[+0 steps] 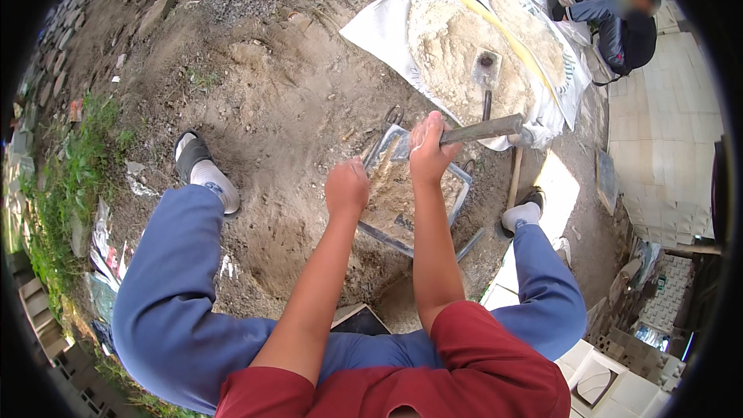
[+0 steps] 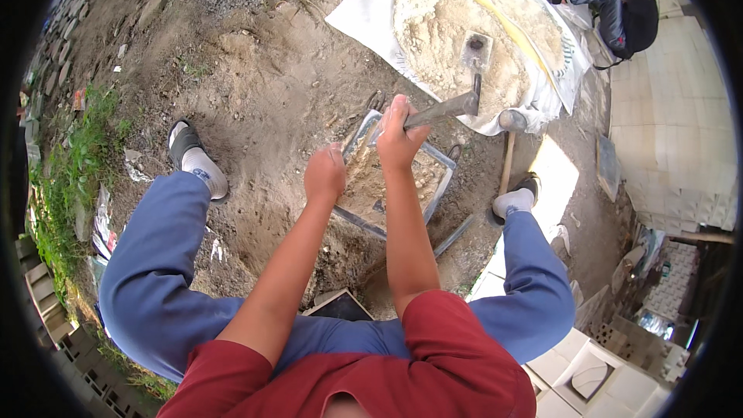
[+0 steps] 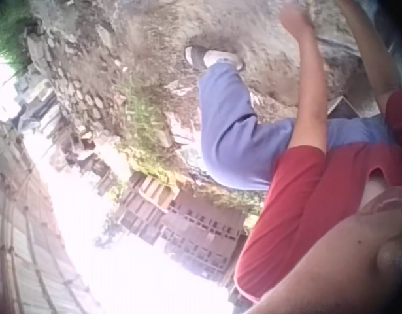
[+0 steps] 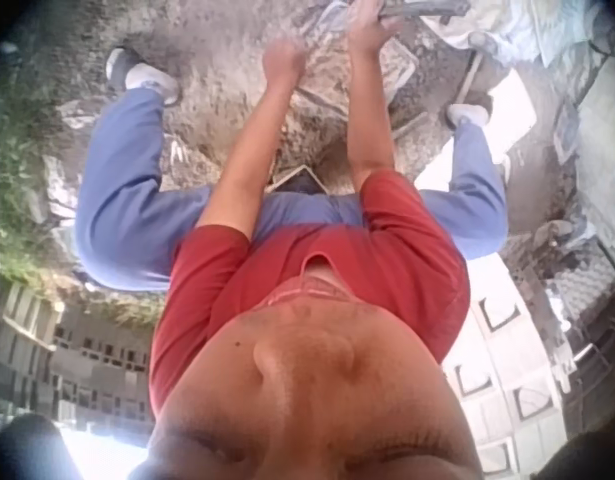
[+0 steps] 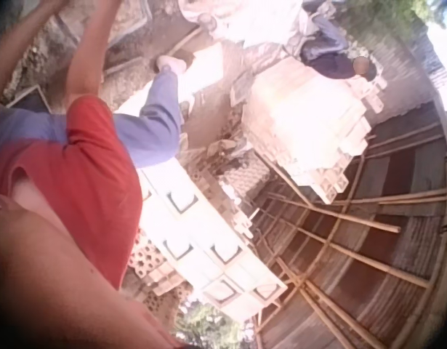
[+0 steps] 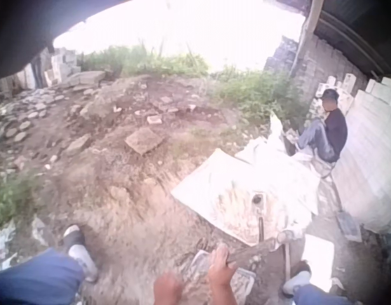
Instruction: The person fills a rectangular mold with a dry sand-like mixture using a trowel and then compacts it by hand and with a small metal tool.
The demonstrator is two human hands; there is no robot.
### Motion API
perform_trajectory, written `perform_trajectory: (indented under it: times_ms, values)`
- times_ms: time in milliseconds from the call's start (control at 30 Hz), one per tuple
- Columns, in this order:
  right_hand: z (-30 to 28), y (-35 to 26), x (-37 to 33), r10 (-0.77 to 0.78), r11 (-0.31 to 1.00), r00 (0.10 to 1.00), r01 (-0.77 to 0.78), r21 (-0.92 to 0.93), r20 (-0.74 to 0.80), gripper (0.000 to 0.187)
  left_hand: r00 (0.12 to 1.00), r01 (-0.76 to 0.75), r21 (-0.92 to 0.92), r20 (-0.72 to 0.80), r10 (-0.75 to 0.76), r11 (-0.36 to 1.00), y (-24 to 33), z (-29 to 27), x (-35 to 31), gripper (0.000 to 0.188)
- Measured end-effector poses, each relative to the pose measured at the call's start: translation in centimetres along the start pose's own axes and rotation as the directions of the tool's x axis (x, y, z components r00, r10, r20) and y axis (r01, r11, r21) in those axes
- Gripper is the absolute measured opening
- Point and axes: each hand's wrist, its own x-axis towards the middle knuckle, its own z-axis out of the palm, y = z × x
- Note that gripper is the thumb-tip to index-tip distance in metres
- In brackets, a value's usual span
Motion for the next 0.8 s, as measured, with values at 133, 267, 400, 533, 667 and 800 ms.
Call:
perform_trajectory:
  times_ms: [133,267,400,533,667,800]
  values:
    - [-0.5,1.5,-0.1,0.039,0.999,0.999,-0.039,0.012,-0.003,0.045,0.997,-0.036,0.013,0.076,0.035,0.999,0.5,0.2,0.1,0.050]
    - [0.0,0.4,-0.1,0.015,0.998,0.999,-0.018,-0.057,-0.038,0.044,1.000,-0.016,0.013,-0.010,0.016,1.000,-0.1,0.1,0.1,0.048]
    - [0.3,1.5,-0.4,0.025,0.997,1.000,-0.025,-0.071,-0.003,0.046,1.000,-0.030,0.064,-0.007,0.030,0.998,0.3,0.4,0.6,0.045]
    - [0.7,0.1,-0.3,0.019,0.994,1.000,-0.019,-0.105,0.001,0.045,1.000,0.010,0.130,-0.030,-0.006,0.992,-0.2,0.1,0.4,0.044]
    - [0.1,0.9,-0.5,-0.007,0.999,1.000,0.007,-0.047,-0.008,0.046,1.000,-0.013,0.117,0.005,0.013,0.993,0.6,0.2,0.0,0.043]
    - [0.5,2.3,0.5,0.050,0.947,0.998,-0.038,-0.320,0.029,0.045,1.000,0.002,0.118,0.003,-0.002,0.993,0.0,0.0,0.3,0.043]
